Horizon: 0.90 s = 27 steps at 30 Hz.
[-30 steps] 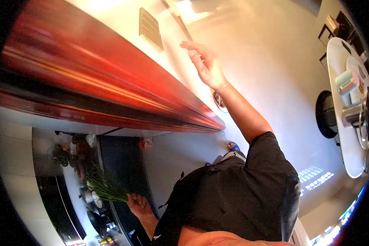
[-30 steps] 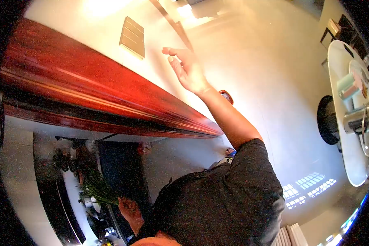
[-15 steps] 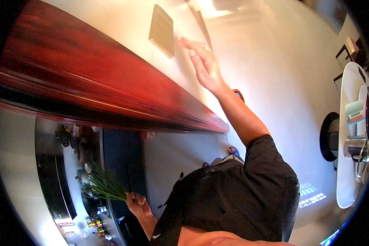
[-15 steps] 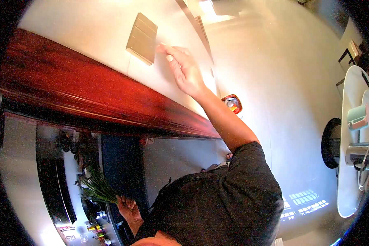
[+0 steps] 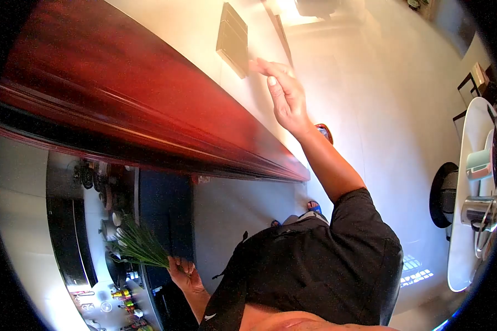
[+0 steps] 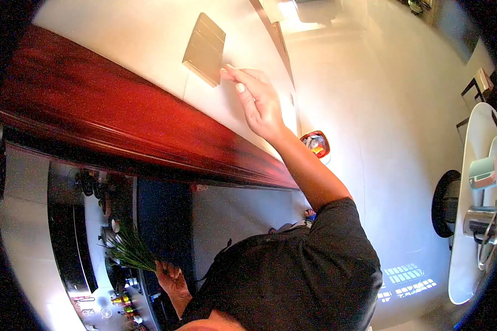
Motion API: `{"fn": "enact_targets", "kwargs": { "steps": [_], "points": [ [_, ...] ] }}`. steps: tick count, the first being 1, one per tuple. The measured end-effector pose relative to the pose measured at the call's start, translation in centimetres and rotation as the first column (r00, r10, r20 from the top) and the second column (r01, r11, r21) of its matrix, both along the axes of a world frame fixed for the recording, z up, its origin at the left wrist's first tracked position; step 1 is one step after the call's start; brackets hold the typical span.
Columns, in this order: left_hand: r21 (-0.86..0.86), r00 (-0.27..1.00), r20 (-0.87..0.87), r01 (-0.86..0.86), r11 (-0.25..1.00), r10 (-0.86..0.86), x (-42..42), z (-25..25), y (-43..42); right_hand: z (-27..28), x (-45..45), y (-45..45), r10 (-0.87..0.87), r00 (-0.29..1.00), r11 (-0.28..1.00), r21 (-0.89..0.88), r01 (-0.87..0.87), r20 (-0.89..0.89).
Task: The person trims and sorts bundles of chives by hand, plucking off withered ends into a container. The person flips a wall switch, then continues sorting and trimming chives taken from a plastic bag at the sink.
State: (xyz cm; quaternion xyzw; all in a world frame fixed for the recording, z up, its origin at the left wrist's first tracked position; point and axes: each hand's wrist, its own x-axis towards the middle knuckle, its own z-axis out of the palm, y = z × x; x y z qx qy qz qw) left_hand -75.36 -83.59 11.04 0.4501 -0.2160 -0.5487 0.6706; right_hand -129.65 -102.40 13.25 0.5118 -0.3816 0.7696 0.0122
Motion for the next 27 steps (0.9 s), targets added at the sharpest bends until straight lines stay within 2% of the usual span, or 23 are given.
{"fn": "enact_targets", "kwargs": {
  "steps": [2,5,9,12,16,17,18,19,20,21,22,23,24,25,26,27],
  "points": [
    [-0.045,0.998,-0.022,0.052,0.998,-0.053,0.0,-0.2,-0.3,0.0,-0.1,-0.2,-0.006,1.000,1.000,0.006,0.006,0.010],
    [-0.024,1.000,-0.001,0.017,1.000,-0.017,-1.3,0.7,-0.4,0.0,-0.5,-0.7,-0.025,1.000,0.996,0.081,0.024,0.009],
    [-0.030,0.999,-0.037,0.031,0.999,-0.033,-1.3,0.5,-0.4,0.1,-0.7,-1.2,-0.041,0.999,0.998,0.054,0.040,0.010],
    [-0.028,1.000,0.003,0.024,0.999,-0.024,-1.1,0.4,-0.4,-0.2,-0.5,-1.2,-0.057,0.998,0.998,0.008,0.057,0.011],
    [0.013,0.999,0.009,-0.046,0.999,0.046,-2.1,0.6,-0.8,-0.4,0.0,-0.6,-0.106,0.994,0.993,-0.044,0.105,-0.018],
    [0.023,0.994,0.006,-0.107,0.994,0.107,-2.1,0.6,-0.6,-0.5,0.1,-0.3,-0.078,0.996,0.996,0.030,0.079,-0.039],
    [0.077,0.998,-0.010,-0.064,0.995,0.064,-1.0,-0.8,-0.7,-1.7,0.1,0.1,-0.163,0.982,0.972,0.154,0.177,-0.096],
    [0.096,0.997,-0.025,-0.064,0.993,0.066,-1.0,0.1,-0.5,-2.6,0.8,-1.0,-0.027,0.998,0.986,0.163,0.019,0.049],
    [0.059,0.999,0.017,0.040,0.997,-0.041,-1.8,0.5,-0.4,-3.6,1.3,-1.8,0.104,0.973,0.981,0.138,-0.134,0.208],
    [0.124,0.999,-0.027,0.021,0.992,-0.018,-0.5,-1.8,0.0,-4.6,1.7,-2.5,0.215,0.907,0.961,0.086,-0.262,0.362],
    [0.050,0.961,0.276,-0.038,0.998,0.023,-3.8,0.0,-0.2,-6.7,0.1,-2.9,0.264,0.854,0.944,0.063,-0.325,0.449],
    [0.103,0.976,0.183,-0.136,0.985,0.116,-4.0,-1.7,-0.4,-8.8,-1.6,-3.5,0.307,0.788,0.924,0.030,-0.380,0.534],
    [0.087,0.990,0.091,-0.112,0.990,0.104,-3.5,-4.1,0.0,-10.9,-3.3,-4.2,0.342,0.711,0.905,-0.011,-0.426,0.614],
    [0.011,0.994,0.103,-0.043,0.999,0.042,-4.7,-2.5,0.5,-11.5,-4.2,-4.1,0.209,0.844,0.955,0.084,-0.286,0.494],
    [0.034,0.998,0.058,0.011,0.999,-0.013,-4.8,-1.6,0.8,-7.4,-3.3,-0.9,-0.109,0.988,0.932,0.358,0.062,0.112],
    [0.035,0.997,0.073,-0.031,0.999,0.028,-5.0,-0.2,-0.7,-6.6,-1.5,-2.2,-0.064,0.974,0.949,0.316,-0.009,0.219]
  ]
}}
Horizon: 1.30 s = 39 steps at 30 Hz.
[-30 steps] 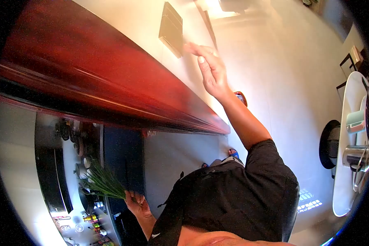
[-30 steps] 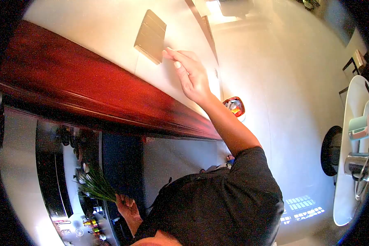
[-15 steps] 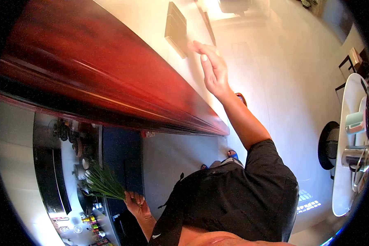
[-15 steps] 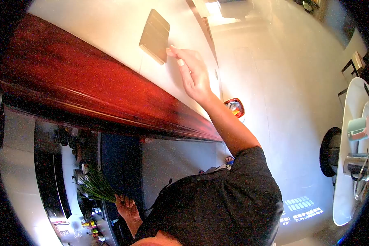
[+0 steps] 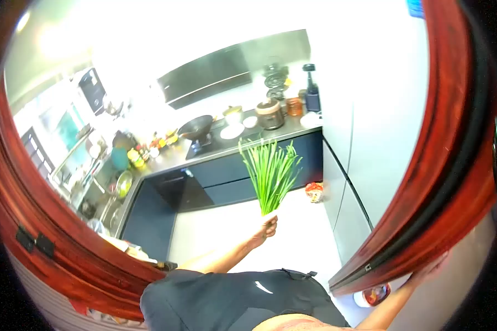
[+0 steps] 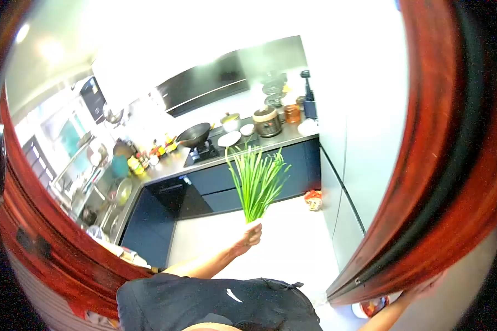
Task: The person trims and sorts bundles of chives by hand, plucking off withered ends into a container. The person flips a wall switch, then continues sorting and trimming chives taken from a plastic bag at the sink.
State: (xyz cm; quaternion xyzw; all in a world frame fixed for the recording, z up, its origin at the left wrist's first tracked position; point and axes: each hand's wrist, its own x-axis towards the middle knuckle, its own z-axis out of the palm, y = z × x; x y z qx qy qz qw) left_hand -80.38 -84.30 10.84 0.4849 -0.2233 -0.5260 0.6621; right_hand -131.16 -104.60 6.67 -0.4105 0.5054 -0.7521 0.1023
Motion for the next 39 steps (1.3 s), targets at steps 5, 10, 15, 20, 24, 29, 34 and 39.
{"fn": "enact_targets", "kwargs": {
  "steps": [5,10,15,20,24,29,34,39],
  "points": [
    [0.006,0.991,-0.030,-0.132,0.991,0.133,0.2,0.2,0.7,2.7,2.3,2.0,0.067,0.998,0.993,-0.102,-0.064,0.022],
    [0.040,0.970,-0.009,-0.243,0.969,0.244,3.1,0.7,2.7,5.7,1.4,4.2,-0.368,0.926,0.845,-0.383,0.372,0.086],
    [-0.013,0.942,-0.043,-0.333,0.943,0.332,7.1,0.2,3.7,8.6,15.7,10.3,0.389,0.848,0.618,-0.580,-0.530,-0.360],
    [-0.073,0.955,-0.057,-0.294,0.953,0.291,12.8,-1.7,4.6,3.6,34.4,9.5,0.977,0.094,0.058,0.184,-0.981,0.192],
    [-0.102,0.963,-0.105,-0.259,0.961,0.248,19.3,-2.9,5.7,2.5,50.9,8.7,0.900,-0.157,-0.331,0.404,-0.853,0.407],
    [-0.172,0.956,-0.117,-0.286,0.943,0.269,26.4,-3.7,8.7,1.5,67.5,12.0,0.777,-0.462,-0.613,0.346,-0.710,0.428],
    [-0.198,0.889,-0.169,-0.453,0.869,0.425,33.1,-4.3,13.3,2.1,80.1,16.6,0.567,-0.705,-0.823,0.266,-0.501,0.426],
    [-0.176,0.791,-0.158,-0.612,0.771,0.592,37.8,-5.5,17.8,1.2,88.9,20.5,0.375,-0.771,-0.926,0.241,-0.290,0.515]
  ]
}}
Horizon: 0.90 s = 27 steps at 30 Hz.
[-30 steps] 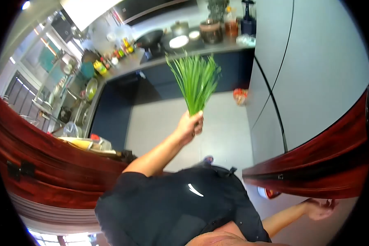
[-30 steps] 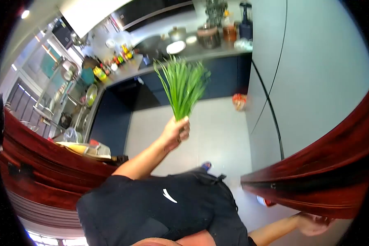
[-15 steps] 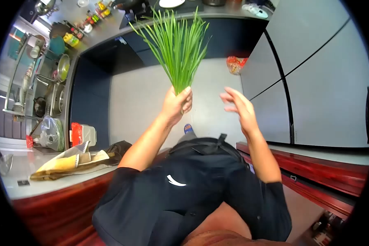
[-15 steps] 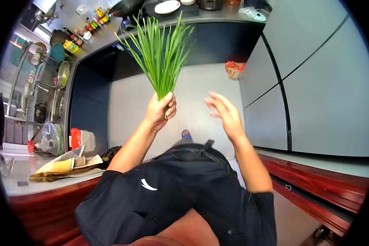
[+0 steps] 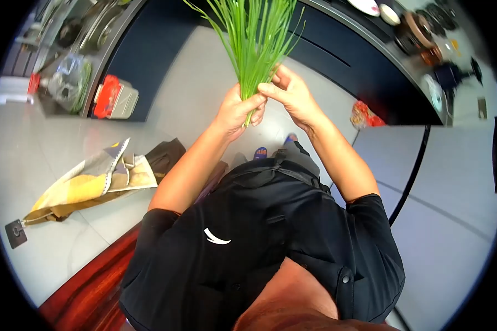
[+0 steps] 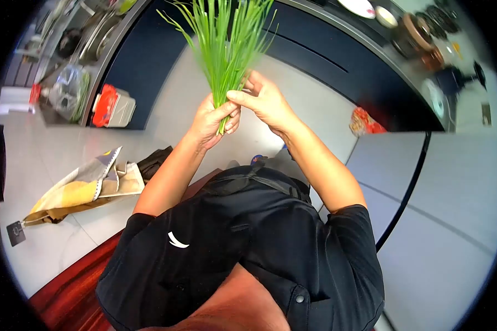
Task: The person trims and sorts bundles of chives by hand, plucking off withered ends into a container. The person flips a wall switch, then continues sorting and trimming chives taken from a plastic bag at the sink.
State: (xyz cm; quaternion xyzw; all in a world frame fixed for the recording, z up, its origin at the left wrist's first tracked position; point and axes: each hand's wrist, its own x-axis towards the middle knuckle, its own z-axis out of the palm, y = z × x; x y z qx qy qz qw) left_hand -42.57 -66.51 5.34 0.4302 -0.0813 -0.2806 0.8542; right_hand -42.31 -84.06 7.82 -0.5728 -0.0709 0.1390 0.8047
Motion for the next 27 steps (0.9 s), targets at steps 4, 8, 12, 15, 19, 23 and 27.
{"fn": "enact_targets", "kwargs": {
  "steps": [4,8,12,15,19,23,27],
  "points": [
    [0.060,0.992,-0.001,-0.128,0.990,0.128,3.6,0.0,2.6,-1.3,6.9,2.5,0.163,0.986,0.987,-0.011,-0.163,-0.026],
    [-0.009,0.966,-0.115,-0.232,0.973,0.230,7.7,0.3,4.2,-0.9,14.1,4.1,0.428,0.897,0.903,0.095,-0.419,-0.110],
    [0.009,0.937,-0.160,-0.312,0.950,0.309,11.8,1.0,4.8,-0.2,20.1,5.5,0.511,0.858,0.860,0.047,-0.509,-0.056],
    [0.084,0.875,-0.166,-0.448,0.890,0.456,14.3,1.1,5.0,0.5,25.1,7.0,0.593,0.805,0.806,0.022,-0.592,-0.022],
    [0.046,0.798,-0.141,-0.586,0.809,0.586,17.0,0.5,7.3,0.0,29.7,10.7,0.666,0.746,0.746,0.004,-0.666,-0.002],
    [0.025,0.699,-0.178,-0.701,0.713,0.693,18.9,0.6,11.7,-0.9,33.8,15.5,0.623,0.783,0.778,-0.102,-0.620,-0.012],
    [0.019,0.624,-0.173,-0.771,0.636,0.762,21.1,-1.2,18.4,-1.1,38.4,22.1,0.564,0.808,0.805,-0.329,-0.494,0.168]
  ]
}}
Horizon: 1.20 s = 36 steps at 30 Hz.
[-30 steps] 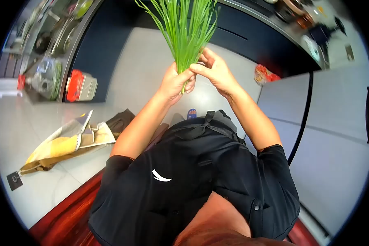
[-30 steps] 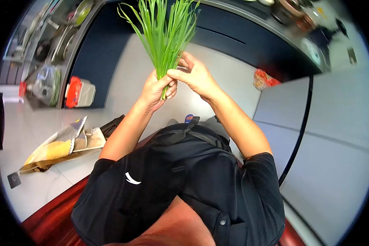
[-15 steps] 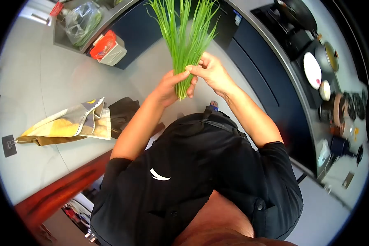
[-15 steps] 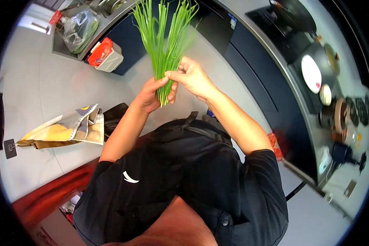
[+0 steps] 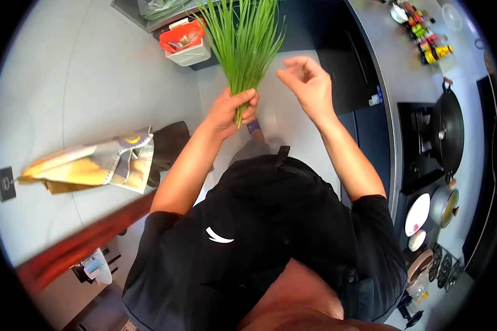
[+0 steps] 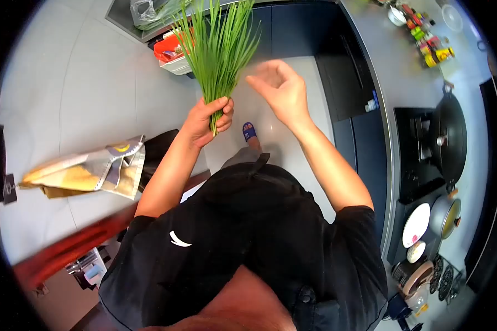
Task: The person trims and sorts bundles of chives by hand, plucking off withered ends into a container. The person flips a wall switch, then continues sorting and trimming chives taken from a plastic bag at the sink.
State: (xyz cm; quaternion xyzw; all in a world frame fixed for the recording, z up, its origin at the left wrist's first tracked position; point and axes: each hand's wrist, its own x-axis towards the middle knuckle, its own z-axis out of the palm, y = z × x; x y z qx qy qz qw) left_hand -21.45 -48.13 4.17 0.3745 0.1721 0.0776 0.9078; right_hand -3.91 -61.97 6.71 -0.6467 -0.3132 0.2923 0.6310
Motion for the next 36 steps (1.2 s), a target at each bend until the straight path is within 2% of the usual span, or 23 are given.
{"fn": "enact_targets", "kwargs": {
  "steps": [1,2,3,5,6,9,14,16,20,25,29,36],
  "points": [
    [-0.003,1.000,0.009,-0.011,1.000,0.011,0.7,-0.2,1.7,0.6,1.1,2.0,-0.003,0.990,1.000,-0.006,0.004,0.140],
    [0.017,1.000,0.005,-0.024,1.000,0.024,1.5,-0.2,3.5,1.2,2.1,4.3,-0.012,0.922,0.995,0.094,-0.027,0.388],
    [0.031,0.999,-0.008,-0.031,0.999,0.032,1.9,-0.3,5.0,2.0,2.7,6.5,-0.004,0.921,0.996,0.085,-0.031,0.389],
    [0.032,0.999,-0.015,-0.033,0.999,0.033,4.1,0.1,9.9,3.8,5.2,13.5,0.082,0.754,0.991,0.028,-0.131,0.652],
    [0.030,0.999,-0.039,-0.026,0.999,0.027,4.3,0.3,11.2,3.7,5.8,15.6,0.072,0.709,0.991,0.033,-0.133,0.701],
    [0.025,0.992,-0.031,-0.124,0.992,0.124,5.0,1.1,14.5,4.2,6.7,20.3,0.088,0.703,0.992,0.002,-0.126,0.705],
    [0.035,0.971,-0.079,-0.224,0.974,0.226,5.5,1.4,19.5,4.1,8.6,27.2,0.228,0.657,0.963,-0.070,-0.258,0.719],
    [0.045,0.963,-0.082,-0.254,0.966,0.257,5.7,1.1,21.1,4.3,9.5,30.1,0.340,0.603,0.926,-0.145,-0.349,0.721],
    [0.018,0.921,-0.131,-0.369,0.929,0.368,7.1,1.2,23.7,3.3,11.9,36.0,0.467,0.603,0.848,-0.135,-0.512,0.647],
    [0.018,0.859,-0.137,-0.495,0.869,0.493,9.9,1.3,26.0,3.9,15.5,42.1,0.635,0.495,0.713,-0.202,-0.672,0.593],
    [0.036,0.797,-0.173,-0.581,0.813,0.578,12.4,1.8,27.2,4.0,17.6,45.9,0.694,0.484,0.650,-0.174,-0.740,0.533],
    [0.038,0.684,-0.245,-0.702,0.711,0.687,13.8,1.6,29.0,2.4,17.4,51.0,0.766,0.389,0.557,-0.224,-0.800,0.512]
  ]
}}
